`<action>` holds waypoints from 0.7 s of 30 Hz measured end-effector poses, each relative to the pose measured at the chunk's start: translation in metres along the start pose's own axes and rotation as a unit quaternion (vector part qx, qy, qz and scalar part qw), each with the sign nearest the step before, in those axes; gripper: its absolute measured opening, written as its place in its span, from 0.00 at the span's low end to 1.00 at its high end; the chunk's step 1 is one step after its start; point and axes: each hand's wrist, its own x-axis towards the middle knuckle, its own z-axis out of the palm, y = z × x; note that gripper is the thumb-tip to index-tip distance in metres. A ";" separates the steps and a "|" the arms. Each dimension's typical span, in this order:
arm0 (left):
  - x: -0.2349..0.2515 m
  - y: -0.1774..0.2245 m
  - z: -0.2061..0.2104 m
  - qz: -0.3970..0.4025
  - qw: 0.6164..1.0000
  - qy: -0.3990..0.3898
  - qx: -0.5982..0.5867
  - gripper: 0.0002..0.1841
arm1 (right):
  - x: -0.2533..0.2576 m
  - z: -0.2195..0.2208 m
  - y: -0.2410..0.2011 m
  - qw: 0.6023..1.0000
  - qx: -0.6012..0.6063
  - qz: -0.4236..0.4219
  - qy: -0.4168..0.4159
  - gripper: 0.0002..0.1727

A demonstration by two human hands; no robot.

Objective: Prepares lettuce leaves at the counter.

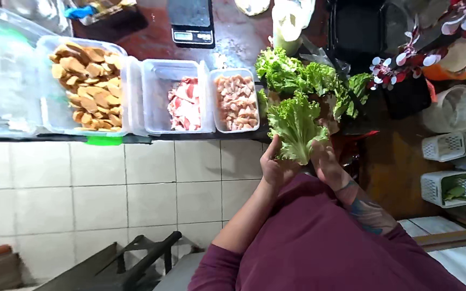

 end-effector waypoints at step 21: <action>0.129 -0.170 0.079 -0.087 0.996 0.001 -0.013 0.34 | -0.017 -0.206 -0.037 0.969 0.245 0.012 0.017 0.59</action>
